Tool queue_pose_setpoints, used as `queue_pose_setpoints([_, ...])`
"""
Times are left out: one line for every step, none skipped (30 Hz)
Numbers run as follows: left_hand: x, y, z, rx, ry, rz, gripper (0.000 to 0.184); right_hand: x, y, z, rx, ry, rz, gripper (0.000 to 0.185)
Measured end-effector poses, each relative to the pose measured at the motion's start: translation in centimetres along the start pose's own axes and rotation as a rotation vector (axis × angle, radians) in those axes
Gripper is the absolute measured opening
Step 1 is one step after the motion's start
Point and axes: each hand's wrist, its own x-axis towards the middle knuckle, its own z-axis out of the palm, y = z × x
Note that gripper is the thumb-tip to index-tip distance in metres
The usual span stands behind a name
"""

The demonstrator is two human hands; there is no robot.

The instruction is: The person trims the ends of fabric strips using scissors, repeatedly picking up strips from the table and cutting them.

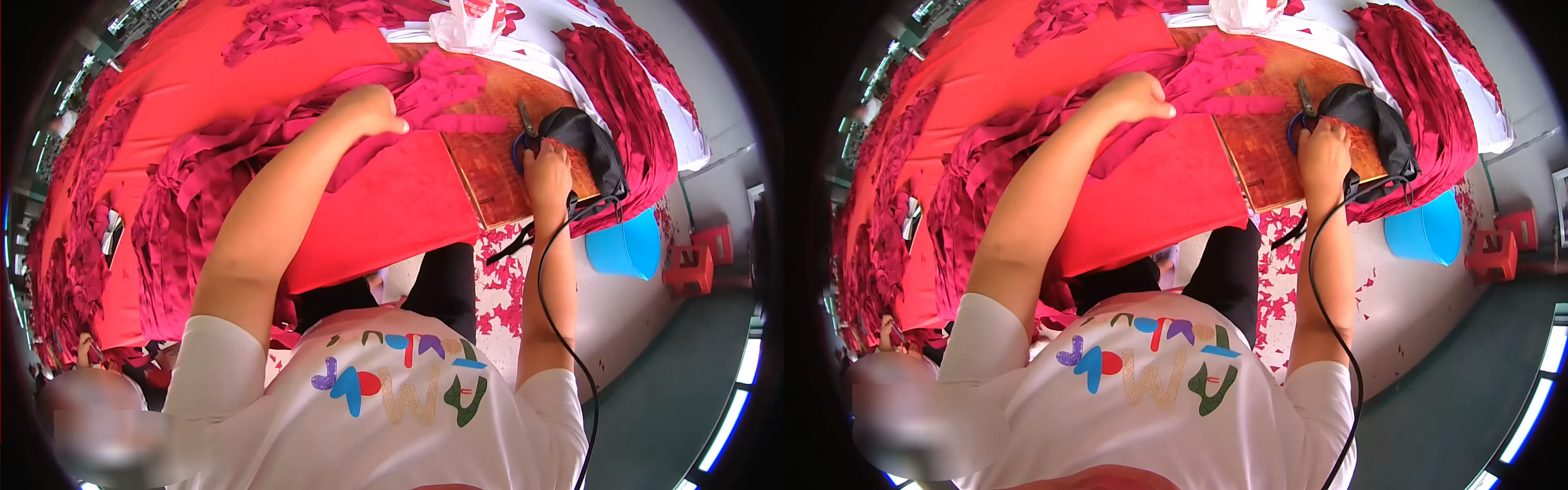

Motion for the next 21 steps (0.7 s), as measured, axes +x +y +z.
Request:
queue_pose_setpoints([-0.5,0.7,0.7,0.109,0.027,-0.066,0.037,-0.6,-0.2,-0.1,-0.004,0.034,-0.016,0.034])
queue_pose_setpoints([-0.7,0.6,1.9,0.166,0.065,-0.073,0.036,-1.2,-0.4,-0.4,-0.034,0.041,-0.030,0.030])
queue_pose_setpoints([-0.6,0.7,3.0,0.145,0.104,-0.069,0.043,-1.5,0.2,-1.5,-0.036,0.057,-0.031,0.030])
queue_pose_setpoints([-1.0,0.8,3.5,0.127,0.126,-0.067,0.050,-2.0,0.3,-2.5,-0.005,-0.036,0.001,0.029])
queue_pose_setpoints([-1.2,0.6,3.6,0.100,0.185,-0.061,0.045,-2.1,0.2,-3.0,0.038,-0.121,0.041,0.027])
queue_pose_setpoints([-1.0,0.6,3.0,0.113,0.190,-0.052,0.045,-2.0,0.4,-3.4,0.060,-0.140,0.024,0.025])
queue_pose_setpoints([-0.7,0.8,2.6,0.079,0.109,-0.054,0.042,-1.9,1.0,-3.4,0.061,-0.134,0.033,0.025])
queue_pose_setpoints([-0.8,0.8,2.4,0.046,0.021,-0.060,0.039,-1.8,1.5,-3.3,0.094,-0.187,-0.008,0.025])
queue_pose_setpoints([-0.7,0.5,2.6,0.048,0.017,-0.058,0.039,-1.9,1.5,-3.9,0.123,-0.242,-0.052,0.025])
queue_pose_setpoints([-0.7,0.4,2.9,0.003,0.020,-0.031,0.034,-2.1,1.6,-4.6,0.119,-0.259,-0.077,0.029])
queue_pose_setpoints([-0.7,0.2,3.1,-0.043,0.026,-0.003,0.030,-1.9,1.6,-5.4,0.115,-0.257,-0.076,0.029])
queue_pose_setpoints([-0.7,0.1,3.6,-0.044,0.026,0.000,0.030,-1.8,1.6,-6.2,0.169,-0.313,-0.061,0.032])
queue_pose_setpoints([-0.7,-0.1,4.0,-0.327,-0.020,0.043,0.029,-1.9,1.6,-6.6,0.224,-0.370,-0.044,0.036])
queue_pose_setpoints([-0.7,-0.3,4.3,-0.606,-0.069,0.085,0.030,-2.2,1.6,-6.6,0.220,-0.356,-0.001,0.041])
queue_pose_setpoints([-1.1,-0.1,4.3,-0.600,-0.075,0.087,0.030,-2.6,1.5,-6.7,0.223,-0.357,0.006,0.041])
queue_pose_setpoints([-2.1,0.6,4.1,-0.669,-0.016,0.125,0.025,-3.0,1.5,-6.8,0.279,-0.295,0.018,0.040])
queue_pose_setpoints([-3.1,1.2,4.0,-0.739,0.040,0.162,0.020,-3.5,1.5,-7.0,0.334,-0.236,0.032,0.041])
queue_pose_setpoints([-4.5,2.3,3.6,-0.843,-0.027,0.153,0.017,-4.2,1.6,-7.0,0.373,-0.188,0.076,0.037])
queue_pose_setpoints([-5.7,3.3,3.6,-0.946,-0.097,0.145,0.014,-5.1,1.8,-7.3,0.533,-0.151,0.153,0.033])
queue_pose_setpoints([-6.5,3.4,4.2,-1.081,-0.142,0.202,0.012,-6.2,2.1,-7.6,0.692,-0.110,0.230,0.029])
queue_pose_setpoints([-7.4,3.6,4.5,-1.140,-0.161,0.232,0.012,-7.5,2.5,-7.3,0.838,-0.094,0.272,0.021])
